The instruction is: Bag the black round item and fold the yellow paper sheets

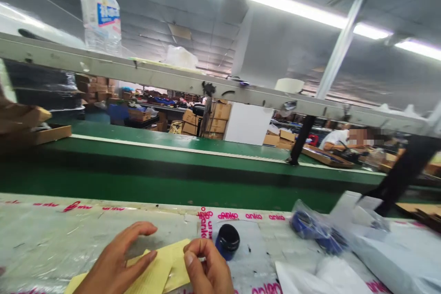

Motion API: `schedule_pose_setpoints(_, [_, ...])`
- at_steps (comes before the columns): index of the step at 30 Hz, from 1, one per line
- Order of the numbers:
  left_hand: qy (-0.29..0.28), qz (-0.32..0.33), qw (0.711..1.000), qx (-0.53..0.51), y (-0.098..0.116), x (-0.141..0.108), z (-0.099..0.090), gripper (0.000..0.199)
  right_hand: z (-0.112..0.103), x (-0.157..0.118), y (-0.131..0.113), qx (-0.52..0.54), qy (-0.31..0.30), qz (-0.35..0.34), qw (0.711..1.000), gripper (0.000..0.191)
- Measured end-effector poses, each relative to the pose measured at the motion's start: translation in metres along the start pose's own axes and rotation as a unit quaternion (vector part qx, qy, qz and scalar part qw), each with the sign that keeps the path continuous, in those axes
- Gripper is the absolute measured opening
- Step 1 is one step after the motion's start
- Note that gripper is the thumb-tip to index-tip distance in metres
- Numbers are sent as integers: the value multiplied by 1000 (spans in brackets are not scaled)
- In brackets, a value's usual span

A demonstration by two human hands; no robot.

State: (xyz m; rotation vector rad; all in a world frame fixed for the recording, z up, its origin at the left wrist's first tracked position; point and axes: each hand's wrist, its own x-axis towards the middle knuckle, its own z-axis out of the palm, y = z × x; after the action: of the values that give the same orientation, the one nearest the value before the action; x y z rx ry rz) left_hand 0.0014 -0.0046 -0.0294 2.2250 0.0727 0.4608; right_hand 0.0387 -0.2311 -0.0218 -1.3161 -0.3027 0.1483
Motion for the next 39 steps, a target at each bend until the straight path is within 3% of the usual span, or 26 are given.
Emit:
schedule_pose_setpoints(3, [21, 60, 996, 56, -1, 5, -8, 36, -34, -4, -29, -69, 107, -31, 991, 55])
schedule_pose_setpoints(6, [22, 121, 986, 113, 16, 6, -12, 32, -75, -4, -45, -126, 198, -29, 971, 54])
schedule_pose_setpoints(8, [-1, 152, 980, 129, 37, 7, -6, 30, -93, -2, -45, -121, 220, -7, 968, 54])
schedule_pose_setpoints(10, [-61, 190, 972, 122, 60, 11, 6, 34, -101, 1, -39, -97, 218, 15, 971, 57])
schedule_pose_setpoints(12, [-134, 204, 965, 100, 83, 20, 24, 47, -102, 4, -32, -66, 208, 31, 975, 60])
schedule_pose_setpoints(16, [-244, 104, 961, 84, 114, 43, 68, 83, -99, 12, -22, -24, 200, 55, 978, 62])
schedule_pose_setpoints(18, [-269, 79, 956, 85, 120, 53, 89, 90, -101, 15, -19, -25, 192, 53, 980, 62])
schedule_pose_setpoints(23, [-206, 78, 971, 87, 119, 60, 121, 53, -104, 21, -12, -3, 178, 52, 983, 67])
schedule_pose_setpoints(29, [-157, 19, 984, 80, 109, 58, 114, 49, -88, 35, -14, -9, 119, 71, 990, 70])
schedule_pose_setpoints(33, [-119, 26, 988, 93, 94, 63, 99, 49, -69, 50, -11, -22, 81, 60, 995, 66])
schedule_pose_setpoints(39, [-132, 0, 982, 135, 82, 63, 79, 53, -47, 63, -2, 22, 21, 84, 996, 65])
